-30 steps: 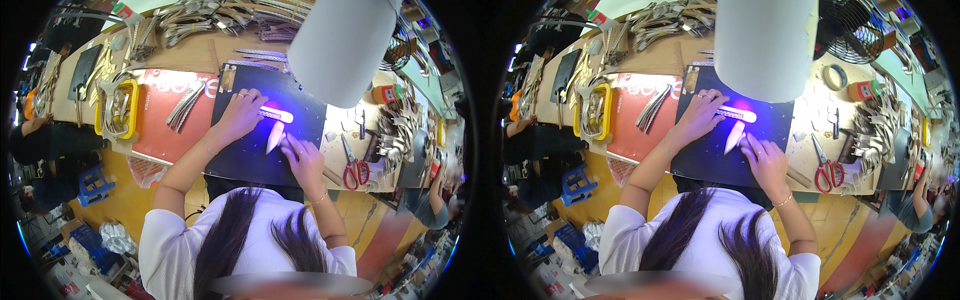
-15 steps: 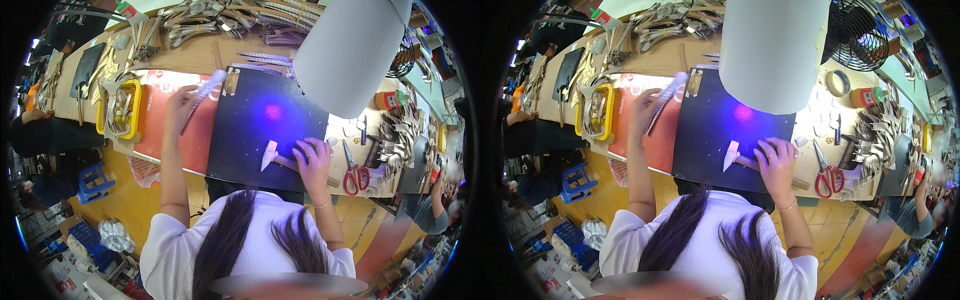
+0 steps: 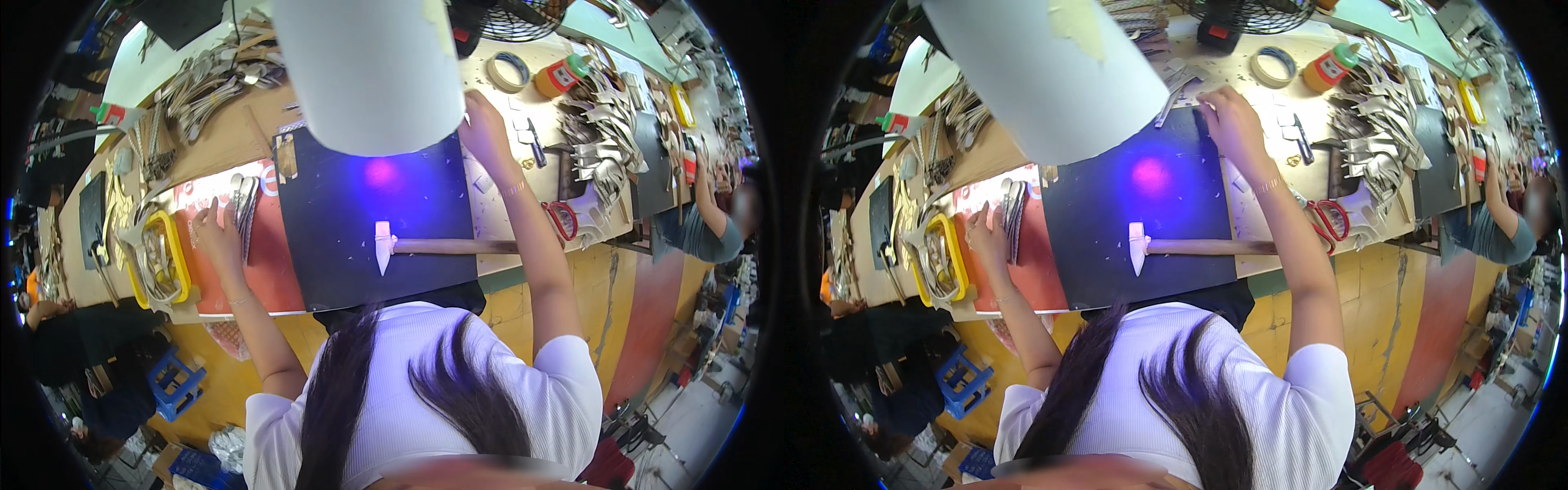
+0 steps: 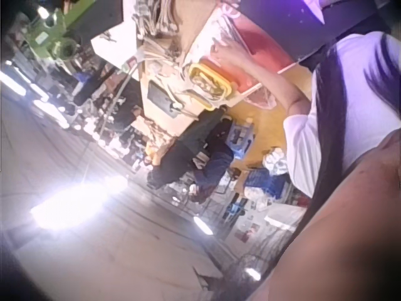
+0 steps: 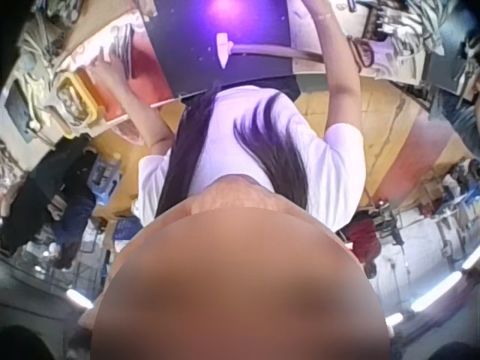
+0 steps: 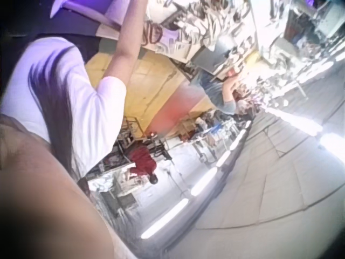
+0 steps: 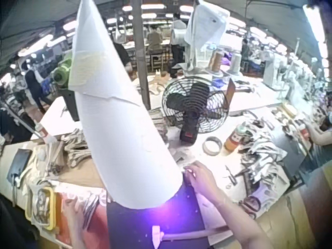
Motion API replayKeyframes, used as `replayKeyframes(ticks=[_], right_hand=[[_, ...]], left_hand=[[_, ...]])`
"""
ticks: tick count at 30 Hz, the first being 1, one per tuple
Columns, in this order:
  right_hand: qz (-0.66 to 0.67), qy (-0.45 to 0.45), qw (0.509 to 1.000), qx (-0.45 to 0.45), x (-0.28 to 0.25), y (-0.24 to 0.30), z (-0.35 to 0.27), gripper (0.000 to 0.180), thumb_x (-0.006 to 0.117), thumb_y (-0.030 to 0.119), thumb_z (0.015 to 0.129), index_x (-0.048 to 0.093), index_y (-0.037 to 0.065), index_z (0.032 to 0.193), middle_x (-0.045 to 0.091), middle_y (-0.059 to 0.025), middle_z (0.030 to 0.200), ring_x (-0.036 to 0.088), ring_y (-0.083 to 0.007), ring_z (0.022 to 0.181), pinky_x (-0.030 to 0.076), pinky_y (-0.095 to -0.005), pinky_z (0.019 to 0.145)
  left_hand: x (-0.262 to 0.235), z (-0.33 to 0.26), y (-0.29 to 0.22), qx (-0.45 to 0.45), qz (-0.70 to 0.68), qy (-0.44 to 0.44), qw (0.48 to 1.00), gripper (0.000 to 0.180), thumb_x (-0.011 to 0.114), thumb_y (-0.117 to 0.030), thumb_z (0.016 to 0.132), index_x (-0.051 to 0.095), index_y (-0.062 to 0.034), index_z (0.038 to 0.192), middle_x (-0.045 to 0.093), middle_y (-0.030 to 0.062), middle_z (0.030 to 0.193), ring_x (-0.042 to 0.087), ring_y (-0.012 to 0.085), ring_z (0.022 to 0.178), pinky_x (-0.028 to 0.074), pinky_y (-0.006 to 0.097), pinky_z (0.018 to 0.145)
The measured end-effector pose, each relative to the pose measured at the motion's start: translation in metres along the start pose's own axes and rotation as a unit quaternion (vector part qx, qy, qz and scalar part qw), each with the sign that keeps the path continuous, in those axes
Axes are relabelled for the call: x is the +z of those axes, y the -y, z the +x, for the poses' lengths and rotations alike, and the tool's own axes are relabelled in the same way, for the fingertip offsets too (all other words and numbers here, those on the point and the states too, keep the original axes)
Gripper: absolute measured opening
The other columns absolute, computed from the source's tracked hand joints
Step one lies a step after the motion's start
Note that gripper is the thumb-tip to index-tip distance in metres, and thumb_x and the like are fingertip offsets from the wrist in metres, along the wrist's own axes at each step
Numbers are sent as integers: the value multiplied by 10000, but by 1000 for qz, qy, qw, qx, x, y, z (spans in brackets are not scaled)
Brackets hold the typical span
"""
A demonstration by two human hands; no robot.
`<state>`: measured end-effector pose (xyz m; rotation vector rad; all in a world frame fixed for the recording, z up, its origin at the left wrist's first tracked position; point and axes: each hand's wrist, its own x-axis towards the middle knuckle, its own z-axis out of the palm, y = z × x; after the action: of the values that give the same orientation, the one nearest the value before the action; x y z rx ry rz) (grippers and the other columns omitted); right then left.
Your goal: The person repeatedly places flat decorative pieces on a work surface, uses a hammer to tap them, and trims edges with scissors. They then bundle the finished pieces and handle a larger curved decorative item.
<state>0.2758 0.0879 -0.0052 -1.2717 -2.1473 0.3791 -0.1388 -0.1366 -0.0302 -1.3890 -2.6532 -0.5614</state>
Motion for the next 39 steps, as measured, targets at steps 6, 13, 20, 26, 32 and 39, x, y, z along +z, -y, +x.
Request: replayKeyframes(ticks=[6, 13, 20, 26, 32, 39], right_hand=[[18, 118, 993, 4, 39, -68, 76, 444, 600, 99, 843, 617, 155, 1284, 598, -228, 1051, 591, -368, 1041, 480, -412, 938], [-37, 200, 979, 17, 44, -87, 91, 454, 717, 130, 759, 642, 156, 1206, 566, -193, 1154, 581, -336, 1090, 474, -369, 964], [-3, 210, 977, 36, 15, -71, 82, 253, 737, 161, 770, 646, 79, 991, 633, -114, 1060, 631, -271, 997, 497, -355, 876], [73, 220, 969, 84, -21, -54, 54, 178, 712, 126, 820, 645, 50, 967, 711, -70, 912, 688, -209, 825, 521, -326, 749], [217, 200, 948, 116, -45, -35, 24, 193, 702, 162, 870, 631, 25, 986, 698, -50, 871, 667, -130, 774, 511, -275, 683], [282, 205, 925, 152, -35, -16, 3, 184, 697, 162, 888, 632, 29, 997, 678, -15, 858, 663, -89, 734, 509, -237, 650]], left_hand=[[8, 42, -81, 113, -160, 30, 980, 379, 699, -275, 872, 677, -38, 1168, 569, 203, 1184, 563, 345, 1084, 446, 413, 937], [76, 99, -171, 238, -279, 135, 920, 311, 669, -196, 857, 671, 10, 1091, 616, 206, 1101, 592, 341, 1039, 480, 409, 877], [85, 96, -171, 262, -311, 175, 897, 320, 648, -200, 863, 654, 29, 1087, 638, 213, 1071, 616, 327, 1009, 489, 398, 869], [85, 94, -172, 270, -313, 195, 889, 328, 630, -203, 868, 640, 45, 1083, 658, 220, 1045, 636, 314, 983, 497, 389, 862], [52, 93, -177, 251, -341, 245, 872, 338, 612, -206, 873, 626, 61, 1080, 678, 227, 1019, 657, 302, 956, 504, 380, 855], [45, 48, -188, 306, -244, 242, 888, 235, 593, -175, 920, 657, -1, 1065, 689, 176, 974, 654, 304, 915, 494, 393, 851]])
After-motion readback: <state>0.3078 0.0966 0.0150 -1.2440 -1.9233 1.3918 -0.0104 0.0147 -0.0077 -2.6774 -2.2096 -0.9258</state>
